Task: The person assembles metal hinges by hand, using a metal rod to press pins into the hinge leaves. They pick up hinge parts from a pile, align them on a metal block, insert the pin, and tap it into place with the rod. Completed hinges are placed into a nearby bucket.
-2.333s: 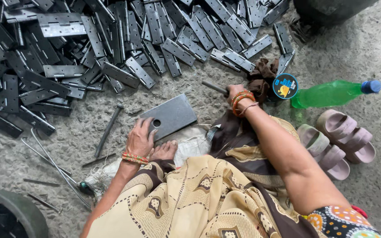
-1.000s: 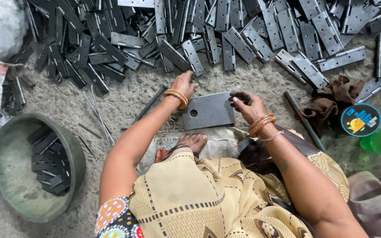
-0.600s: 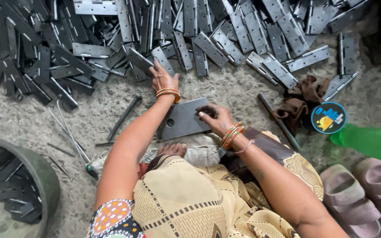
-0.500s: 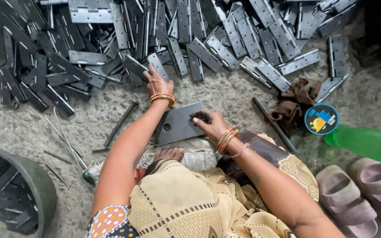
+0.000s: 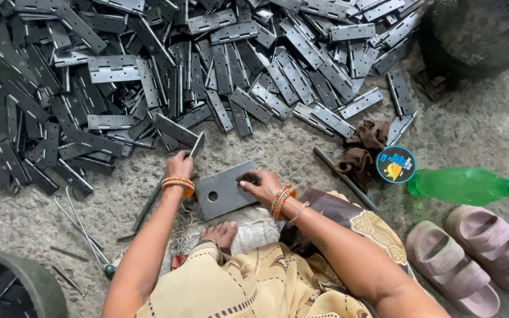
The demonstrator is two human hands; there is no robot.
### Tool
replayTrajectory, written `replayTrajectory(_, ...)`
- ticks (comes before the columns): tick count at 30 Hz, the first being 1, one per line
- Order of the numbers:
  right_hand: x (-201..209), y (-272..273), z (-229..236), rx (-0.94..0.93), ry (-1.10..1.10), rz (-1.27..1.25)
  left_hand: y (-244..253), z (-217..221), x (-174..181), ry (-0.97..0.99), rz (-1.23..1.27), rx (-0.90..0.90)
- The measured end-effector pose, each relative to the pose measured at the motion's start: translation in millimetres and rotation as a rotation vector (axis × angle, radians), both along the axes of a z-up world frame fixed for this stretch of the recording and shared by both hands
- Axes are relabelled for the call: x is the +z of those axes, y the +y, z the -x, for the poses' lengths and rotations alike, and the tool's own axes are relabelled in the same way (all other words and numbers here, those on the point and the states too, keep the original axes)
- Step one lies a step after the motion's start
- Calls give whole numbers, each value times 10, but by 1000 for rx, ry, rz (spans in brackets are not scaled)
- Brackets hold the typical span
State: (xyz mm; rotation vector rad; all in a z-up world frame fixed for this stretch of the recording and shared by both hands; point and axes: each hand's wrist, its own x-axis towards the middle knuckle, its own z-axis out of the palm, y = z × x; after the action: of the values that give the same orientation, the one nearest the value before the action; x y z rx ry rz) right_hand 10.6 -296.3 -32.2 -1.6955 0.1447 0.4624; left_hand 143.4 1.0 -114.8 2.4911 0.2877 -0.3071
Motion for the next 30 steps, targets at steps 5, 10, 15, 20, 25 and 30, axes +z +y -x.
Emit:
replayTrajectory(5, -116, 53, 12, 53, -1, 17, 215, 197, -321, 130, 288, 148)
replayTrajectory(10, -274, 27, -20, 79, 48, 15, 22, 226, -33, 187, 613, 208)
replayTrajectory(15, -219, 42, -40, 125, 92, 124, -265, 623, 1030, -437, 455, 161)
replayTrajectory(20, -276, 120, 22, 150, 96, 116, -368, 1036, 1093, -580, 238, -12)
replayTrajectory(25, -393, 136, 47, 195, 112, 163, -304, 1135, 600, -190, -55, -170)
replayTrajectory(30, -395, 154, 41, 213, 125, 184, -299, 1098, 813, -313, 126, -29)
